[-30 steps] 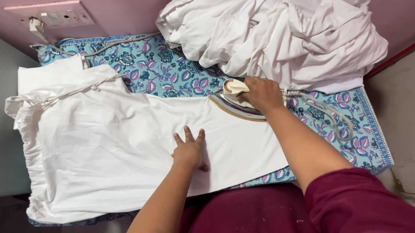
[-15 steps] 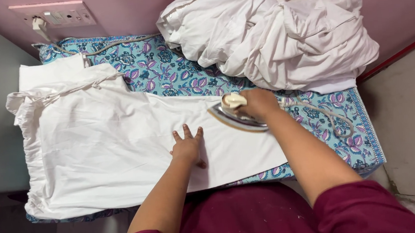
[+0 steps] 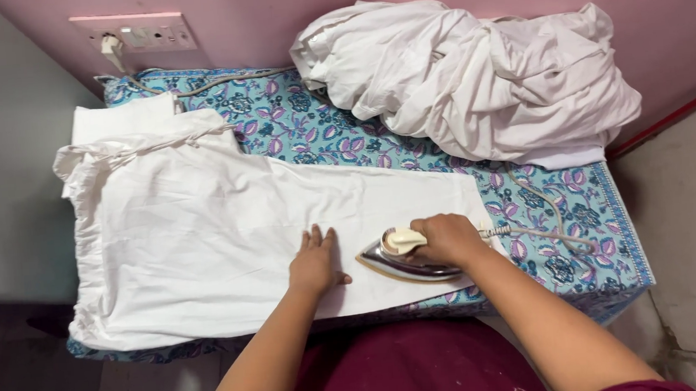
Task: The recorder is ironing white clothes on a flat surface.
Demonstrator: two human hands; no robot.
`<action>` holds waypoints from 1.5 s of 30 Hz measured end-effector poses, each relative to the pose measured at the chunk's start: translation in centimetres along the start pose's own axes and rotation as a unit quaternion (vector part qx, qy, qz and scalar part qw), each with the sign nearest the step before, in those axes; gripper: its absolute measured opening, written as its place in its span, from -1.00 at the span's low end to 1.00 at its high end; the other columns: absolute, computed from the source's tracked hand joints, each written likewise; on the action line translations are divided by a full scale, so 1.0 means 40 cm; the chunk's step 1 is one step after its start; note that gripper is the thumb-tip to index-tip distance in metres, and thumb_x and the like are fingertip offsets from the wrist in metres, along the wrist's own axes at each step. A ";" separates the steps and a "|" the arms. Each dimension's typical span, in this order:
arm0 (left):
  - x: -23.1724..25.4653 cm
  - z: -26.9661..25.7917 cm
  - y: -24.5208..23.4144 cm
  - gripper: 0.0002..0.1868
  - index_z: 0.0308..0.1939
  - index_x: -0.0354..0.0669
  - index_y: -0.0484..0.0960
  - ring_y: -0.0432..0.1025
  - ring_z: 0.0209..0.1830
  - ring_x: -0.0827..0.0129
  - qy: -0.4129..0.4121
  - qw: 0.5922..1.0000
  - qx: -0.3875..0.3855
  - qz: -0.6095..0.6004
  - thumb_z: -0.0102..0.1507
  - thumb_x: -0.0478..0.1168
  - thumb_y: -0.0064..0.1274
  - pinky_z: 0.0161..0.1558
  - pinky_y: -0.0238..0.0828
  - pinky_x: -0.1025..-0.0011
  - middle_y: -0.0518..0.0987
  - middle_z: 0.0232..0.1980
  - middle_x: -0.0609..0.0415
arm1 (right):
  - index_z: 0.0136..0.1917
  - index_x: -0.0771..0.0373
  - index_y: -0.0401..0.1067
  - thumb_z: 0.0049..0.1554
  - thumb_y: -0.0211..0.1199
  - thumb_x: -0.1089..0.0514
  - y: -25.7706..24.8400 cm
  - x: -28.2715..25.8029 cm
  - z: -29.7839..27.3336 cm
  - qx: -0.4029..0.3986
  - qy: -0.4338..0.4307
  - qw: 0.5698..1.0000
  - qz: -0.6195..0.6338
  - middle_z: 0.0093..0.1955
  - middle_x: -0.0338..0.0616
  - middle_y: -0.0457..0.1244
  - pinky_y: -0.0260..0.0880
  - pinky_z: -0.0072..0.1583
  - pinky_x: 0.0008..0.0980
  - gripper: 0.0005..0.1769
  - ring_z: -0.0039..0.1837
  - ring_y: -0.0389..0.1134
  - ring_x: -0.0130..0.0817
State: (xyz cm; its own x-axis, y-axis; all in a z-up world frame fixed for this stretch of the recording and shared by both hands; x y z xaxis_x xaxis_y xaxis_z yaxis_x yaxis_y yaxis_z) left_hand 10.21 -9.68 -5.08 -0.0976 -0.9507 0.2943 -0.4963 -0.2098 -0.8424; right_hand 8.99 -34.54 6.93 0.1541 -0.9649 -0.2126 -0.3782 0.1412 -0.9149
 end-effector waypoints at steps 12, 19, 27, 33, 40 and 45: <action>-0.271 -0.143 -0.199 0.53 0.65 0.26 -0.23 -0.38 0.69 -0.24 -0.217 0.972 -0.087 -0.011 -0.14 0.15 0.59 0.44 0.05 -0.31 -0.41 0.73 0.14 | -0.17 0.12 0.49 -0.11 0.49 -0.24 0.003 -0.188 0.069 0.082 -0.091 0.992 -0.007 -0.22 -0.11 0.40 0.41 -0.08 -0.04 -0.54 -0.11 0.45 -0.05; -0.238 -0.149 -0.232 0.53 0.66 0.19 -0.32 -0.43 0.68 -0.30 -0.225 0.966 -0.128 -0.028 -0.07 0.07 0.58 0.42 0.13 -0.28 -0.47 0.73 0.08 | -0.16 0.14 0.45 -0.09 0.49 -0.20 -0.007 -0.271 0.168 0.124 -0.107 0.986 0.027 -0.21 -0.07 0.40 0.41 -0.08 -0.04 -0.55 -0.12 0.45 -0.03; -0.230 -0.146 -0.233 0.53 0.66 0.10 -0.39 -0.45 0.66 -0.35 -0.224 0.961 -0.158 -0.031 -0.02 0.07 0.56 0.43 0.14 -0.24 -0.51 0.72 0.01 | -0.15 0.14 0.46 -0.14 0.52 -0.23 -0.061 -0.327 0.304 0.160 -0.136 0.978 -0.003 -0.23 -0.02 0.40 0.41 -0.13 -0.03 -0.50 -0.16 0.45 0.00; -0.230 -0.144 -0.236 0.53 0.65 0.07 -0.43 -0.47 0.66 -0.39 -0.222 0.959 -0.175 -0.027 -0.01 0.08 0.54 0.41 0.18 -0.22 -0.52 0.72 -0.01 | -0.19 0.14 0.45 -0.10 0.51 -0.21 -0.084 -0.303 0.383 0.187 -0.166 0.968 -0.035 -0.21 -0.08 0.41 0.43 -0.13 -0.04 -0.54 -0.15 0.47 -0.06; -0.232 -0.142 -0.233 0.53 0.65 0.06 -0.42 -0.48 0.65 -0.39 -0.217 0.960 -0.172 -0.038 -0.01 0.06 0.55 0.41 0.15 -0.24 -0.52 0.72 -0.02 | -0.15 0.15 0.44 -0.13 0.53 -0.25 -0.121 -0.304 0.460 0.197 -0.138 0.970 -0.029 -0.22 -0.06 0.41 0.42 -0.12 -0.03 -0.47 -0.15 0.47 -0.04; -0.232 -0.140 -0.235 0.53 0.65 0.04 -0.43 -0.48 0.64 -0.41 -0.215 0.960 -0.179 -0.030 -0.01 0.07 0.54 0.40 0.17 -0.24 -0.51 0.71 -0.03 | -0.14 0.15 0.44 -0.12 0.50 -0.32 -0.129 -0.294 0.510 0.189 -0.105 0.976 -0.038 -0.20 -0.10 0.42 0.42 -0.10 -0.04 -0.43 -0.11 0.47 -0.06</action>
State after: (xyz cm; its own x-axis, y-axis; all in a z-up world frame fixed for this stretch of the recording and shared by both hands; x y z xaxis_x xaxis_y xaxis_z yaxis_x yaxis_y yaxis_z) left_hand 10.94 2.39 2.65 0.2679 -0.9617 0.0586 -0.7616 -0.2487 -0.5984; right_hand 27.76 -19.40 7.15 0.3672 -0.9148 -0.1685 0.0000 0.1811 -0.9835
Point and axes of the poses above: each hand's wrist, its own z-axis towards the middle knuckle, its own y-axis out of the palm, x = y × z, the point moved 6 cm from there along z, towards the middle knuckle
